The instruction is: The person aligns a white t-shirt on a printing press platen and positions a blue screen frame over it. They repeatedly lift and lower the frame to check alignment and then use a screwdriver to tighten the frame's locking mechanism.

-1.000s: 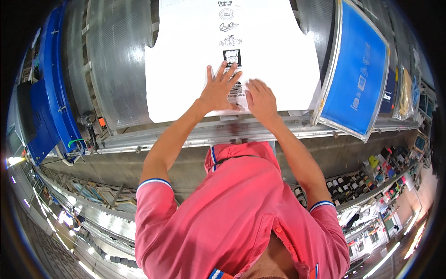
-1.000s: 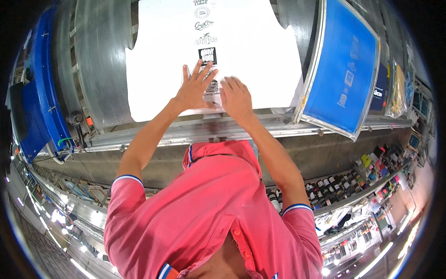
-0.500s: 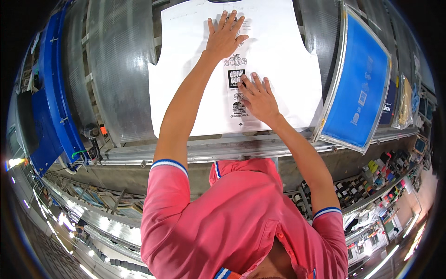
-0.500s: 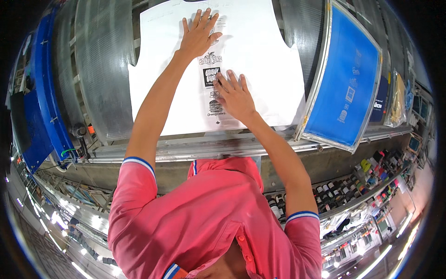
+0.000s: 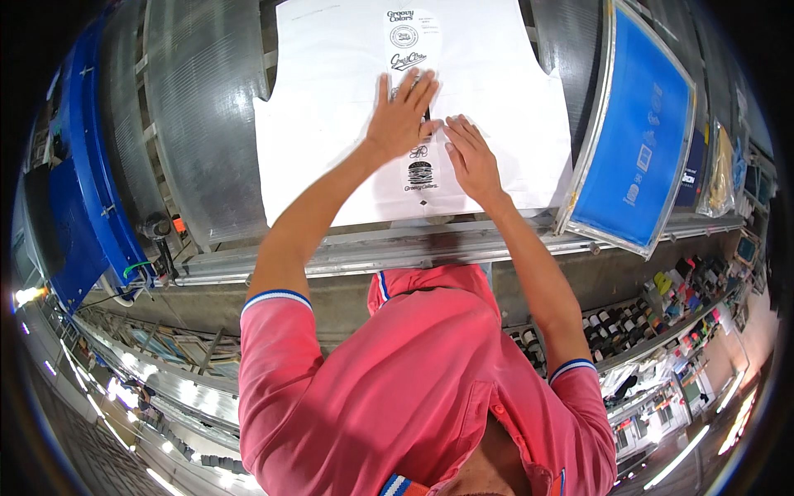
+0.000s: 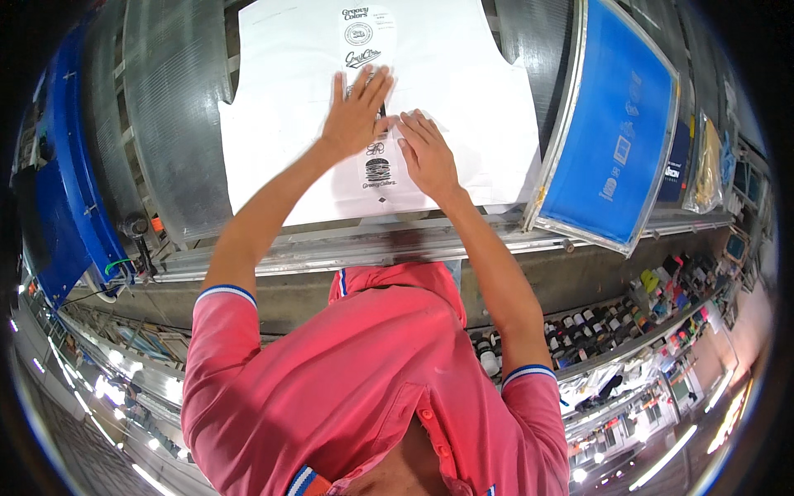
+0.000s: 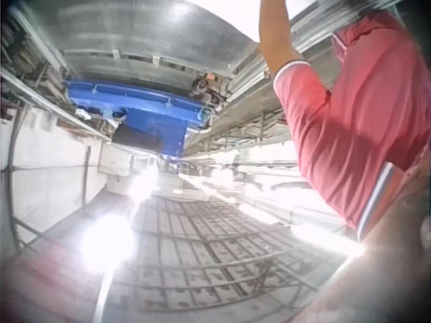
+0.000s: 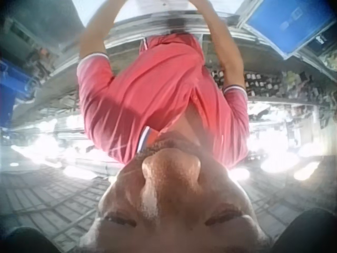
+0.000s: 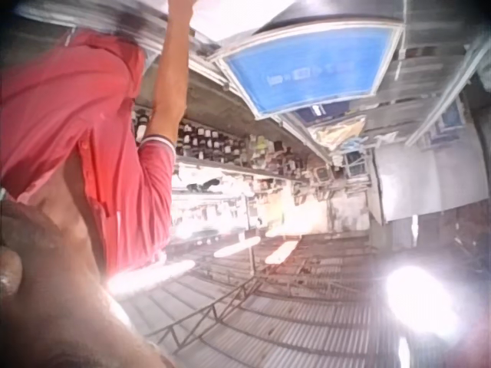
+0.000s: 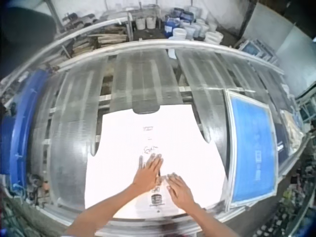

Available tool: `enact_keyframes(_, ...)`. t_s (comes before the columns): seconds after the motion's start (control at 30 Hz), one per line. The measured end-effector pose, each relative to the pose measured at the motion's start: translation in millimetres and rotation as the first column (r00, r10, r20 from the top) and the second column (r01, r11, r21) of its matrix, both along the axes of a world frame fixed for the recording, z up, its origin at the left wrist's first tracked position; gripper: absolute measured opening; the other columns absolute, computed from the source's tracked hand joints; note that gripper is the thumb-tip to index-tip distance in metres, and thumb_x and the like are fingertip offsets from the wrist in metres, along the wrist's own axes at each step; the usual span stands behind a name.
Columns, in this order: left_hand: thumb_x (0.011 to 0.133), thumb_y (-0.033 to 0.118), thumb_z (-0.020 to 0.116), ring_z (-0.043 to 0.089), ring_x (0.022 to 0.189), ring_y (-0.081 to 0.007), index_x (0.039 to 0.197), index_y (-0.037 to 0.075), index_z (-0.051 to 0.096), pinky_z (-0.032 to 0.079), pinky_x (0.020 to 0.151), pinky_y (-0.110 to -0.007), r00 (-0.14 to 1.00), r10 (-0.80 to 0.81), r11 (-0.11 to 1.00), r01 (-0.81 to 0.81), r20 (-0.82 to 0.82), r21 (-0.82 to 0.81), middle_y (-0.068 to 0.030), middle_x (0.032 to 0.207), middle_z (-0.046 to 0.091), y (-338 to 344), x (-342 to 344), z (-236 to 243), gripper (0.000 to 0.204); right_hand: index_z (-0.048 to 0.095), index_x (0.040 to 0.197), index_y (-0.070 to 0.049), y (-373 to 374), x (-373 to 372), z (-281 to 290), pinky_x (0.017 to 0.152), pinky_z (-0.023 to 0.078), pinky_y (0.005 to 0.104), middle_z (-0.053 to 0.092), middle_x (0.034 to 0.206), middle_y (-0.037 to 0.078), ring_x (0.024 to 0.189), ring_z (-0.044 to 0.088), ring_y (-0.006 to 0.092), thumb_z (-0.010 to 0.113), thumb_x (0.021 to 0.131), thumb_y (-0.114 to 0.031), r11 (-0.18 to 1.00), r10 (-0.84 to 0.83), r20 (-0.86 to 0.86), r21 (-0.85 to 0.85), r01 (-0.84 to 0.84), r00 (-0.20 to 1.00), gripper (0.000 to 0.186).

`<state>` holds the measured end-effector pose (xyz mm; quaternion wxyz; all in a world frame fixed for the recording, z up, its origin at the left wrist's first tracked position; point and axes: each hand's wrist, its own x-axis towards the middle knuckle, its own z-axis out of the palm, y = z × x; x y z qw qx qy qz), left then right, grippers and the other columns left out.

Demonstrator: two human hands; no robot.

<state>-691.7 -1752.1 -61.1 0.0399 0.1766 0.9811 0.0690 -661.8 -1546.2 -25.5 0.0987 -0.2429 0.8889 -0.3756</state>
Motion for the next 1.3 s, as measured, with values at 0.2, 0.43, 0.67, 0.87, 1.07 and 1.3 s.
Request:
enact_keyframes(0.2,0.100,0.045,0.045,0.016,0.152,-0.0325,0.156,0.012,0.031,0.015,0.115,-0.070,0.993,-0.038,0.999,0.042,0.112,-0.034,-0.0046,0.166,0.021,20.3,74.2,18.9,0.067,0.052,0.138,-0.004,9.9,57.0,-3.5,0.118,0.027,0.0556,0.043,0.152,0.014,0.144,0.032,0.0408,0.052,0.100,-0.021,0.963,0.091,-0.072,0.262,-0.069,0.993,0.042)
enact_keyframes(0.43,0.099,0.051,0.044,0.009,0.153,-0.0331,0.156,0.012,0.031,0.015,0.112,-0.075,0.985,-0.007,1.000,0.005,0.174,0.012,-0.0036,0.167,0.016,36.5,150.7,21.2,0.071,0.051,0.142,-0.006,30.1,122.9,12.5,0.117,0.024,0.0602,0.041,0.155,0.012,0.146,0.028,0.0424,0.053,0.099,-0.025,0.905,0.207,-0.025,0.383,-0.182,0.978,0.046)
enact_keyframes(0.67,0.091,0.059,0.055,0.007,0.153,-0.0384,0.155,0.006,0.031,0.011,0.104,-0.084,0.959,0.047,0.990,-0.083,0.278,0.116,-0.0070,0.167,0.013,54.8,204.7,36.4,0.086,0.038,0.151,-0.005,35.6,143.0,26.2,0.113,0.030,0.0619,0.047,0.150,0.015,0.141,0.035,0.0476,0.058,0.095,-0.021,0.879,0.249,-0.004,0.421,-0.224,0.968,0.062)
enact_keyframes(0.87,0.089,0.066,0.054,0.006,0.153,-0.0387,0.155,0.005,0.031,0.012,0.104,-0.084,0.940,0.098,0.992,-0.120,0.326,0.048,-0.0074,0.168,0.009,67.7,207.4,47.9,0.093,0.032,0.153,-0.003,45.5,135.5,15.0,0.110,0.036,0.0596,0.049,0.149,0.015,0.136,0.042,0.0491,0.054,0.091,-0.010,0.835,0.325,-0.038,0.481,-0.268,0.945,0.066)
enact_keyframes(1.07,0.088,0.071,0.052,0.004,0.153,-0.0392,0.156,0.005,0.029,0.014,0.105,-0.083,0.916,0.128,0.989,-0.146,0.379,0.018,-0.0074,0.168,0.010,72.6,205.9,56.1,0.098,0.041,0.148,-0.002,57.9,72.7,71.0,0.102,0.047,0.0438,0.067,0.128,0.013,0.116,0.064,0.0325,0.055,0.097,-0.015,0.972,0.063,0.583,0.148,-0.182,0.810,0.055)
enact_keyframes(1.3,0.090,0.071,0.049,0.005,0.152,-0.0441,0.156,0.005,0.028,0.017,0.109,-0.077,0.829,0.356,0.924,-0.382,0.432,-0.028,-0.0100,0.167,0.013,111.1,234.5,62.2,0.095,0.064,0.129,-0.008,392.6,-33.3,68.0,0.095,0.050,0.0379,0.069,0.124,0.012,0.109,0.067,0.0264,0.066,0.094,-0.023,0.717,-0.658,-0.233,0.097,0.690,0.716,0.038)
